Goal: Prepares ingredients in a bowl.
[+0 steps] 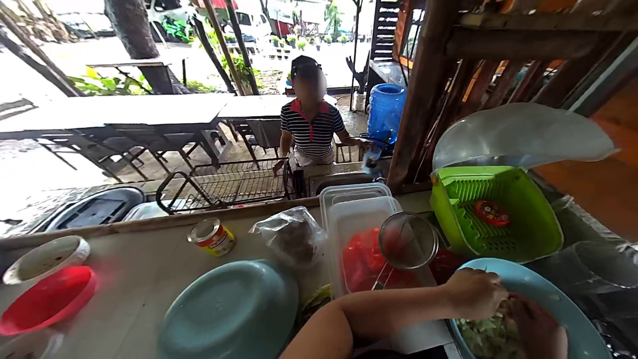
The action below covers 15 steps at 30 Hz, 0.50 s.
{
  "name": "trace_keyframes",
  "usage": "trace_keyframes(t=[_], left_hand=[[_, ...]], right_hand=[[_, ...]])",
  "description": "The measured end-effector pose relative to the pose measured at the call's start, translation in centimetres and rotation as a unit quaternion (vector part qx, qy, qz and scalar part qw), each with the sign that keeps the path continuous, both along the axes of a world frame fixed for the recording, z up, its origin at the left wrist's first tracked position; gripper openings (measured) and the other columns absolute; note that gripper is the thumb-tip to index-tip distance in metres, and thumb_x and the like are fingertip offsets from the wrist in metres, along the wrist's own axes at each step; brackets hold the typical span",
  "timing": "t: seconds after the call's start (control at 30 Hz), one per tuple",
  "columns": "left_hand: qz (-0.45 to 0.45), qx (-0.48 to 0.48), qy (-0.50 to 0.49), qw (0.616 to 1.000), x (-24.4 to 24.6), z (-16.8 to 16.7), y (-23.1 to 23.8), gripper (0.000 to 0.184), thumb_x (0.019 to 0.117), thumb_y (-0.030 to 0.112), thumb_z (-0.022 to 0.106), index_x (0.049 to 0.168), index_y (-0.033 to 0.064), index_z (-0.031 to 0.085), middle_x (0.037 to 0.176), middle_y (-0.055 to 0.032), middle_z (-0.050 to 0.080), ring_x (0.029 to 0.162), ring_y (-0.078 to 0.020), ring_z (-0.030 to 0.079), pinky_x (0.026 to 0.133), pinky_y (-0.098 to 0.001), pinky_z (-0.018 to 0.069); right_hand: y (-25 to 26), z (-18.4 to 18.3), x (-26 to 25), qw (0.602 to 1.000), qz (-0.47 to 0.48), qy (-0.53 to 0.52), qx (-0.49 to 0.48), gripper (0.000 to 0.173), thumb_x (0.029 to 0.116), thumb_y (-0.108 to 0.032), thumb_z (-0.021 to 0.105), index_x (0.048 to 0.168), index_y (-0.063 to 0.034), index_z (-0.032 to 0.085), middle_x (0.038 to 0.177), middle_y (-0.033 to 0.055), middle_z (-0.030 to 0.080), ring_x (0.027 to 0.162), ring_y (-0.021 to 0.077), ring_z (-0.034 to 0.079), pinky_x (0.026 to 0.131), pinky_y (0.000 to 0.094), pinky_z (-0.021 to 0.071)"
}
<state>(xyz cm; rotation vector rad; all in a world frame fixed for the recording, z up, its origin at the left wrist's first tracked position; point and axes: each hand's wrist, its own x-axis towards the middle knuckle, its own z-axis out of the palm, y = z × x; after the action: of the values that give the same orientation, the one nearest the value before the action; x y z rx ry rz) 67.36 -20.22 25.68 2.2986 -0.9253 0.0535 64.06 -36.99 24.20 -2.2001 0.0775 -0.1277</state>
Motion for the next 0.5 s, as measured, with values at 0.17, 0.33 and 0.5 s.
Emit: trace_keyframes(t=[0.17, 0.33, 0.5], left_hand=[[0.006, -0.009, 0.185, 0.983, 0.6, 0.7, 0.8, 0.030, 0.1075, 0.013, 0.050, 0.114, -0.0064, 0.072, 0.113, -0.0261, 0.070, 0.112, -0.0396, 0.066, 0.100, -0.0551, 0.0490], [0.006, 0.064, 0.311, 0.948, 1.8, 1.3, 1.0, 0.028, 0.0991, -0.004, 0.052, 0.123, -0.0105, 0.065, 0.121, -0.0310, 0.065, 0.115, -0.0429, 0.063, 0.100, -0.0575, 0.0472], [0.020, -0.006, 0.423, 0.906, 1.4, 2.2, 0.9, 0.025, 0.1015, -0.002, 0.049, 0.123, -0.0086, 0.062, 0.110, -0.0210, 0.065, 0.088, -0.0238, 0.062, 0.082, -0.0417, 0.0520]], right_hand=[[-1.9, -0.5, 0.7, 0.950, 0.120, 0.121, -0.262, 0.042, 0.1008, 0.002, 0.049, 0.141, 0.0073, 0.056, 0.148, 0.0349, 0.049, 0.139, 0.0521, 0.046, 0.117, 0.0653, 0.0333], [-1.7, 0.9, -0.3, 0.969, 0.163, 0.036, -0.183, 0.056, 0.0971, -0.001, 0.058, 0.151, 0.0041, 0.046, 0.147, 0.0336, 0.050, 0.131, 0.0499, 0.055, 0.110, 0.0596, 0.0445], [0.1, 1.1, -1.5, 0.960, 0.182, -0.092, -0.194, 0.039, 0.0997, 0.001, 0.054, 0.138, 0.0003, 0.064, 0.124, 0.0321, 0.065, 0.116, 0.0509, 0.063, 0.097, 0.0648, 0.0506]])
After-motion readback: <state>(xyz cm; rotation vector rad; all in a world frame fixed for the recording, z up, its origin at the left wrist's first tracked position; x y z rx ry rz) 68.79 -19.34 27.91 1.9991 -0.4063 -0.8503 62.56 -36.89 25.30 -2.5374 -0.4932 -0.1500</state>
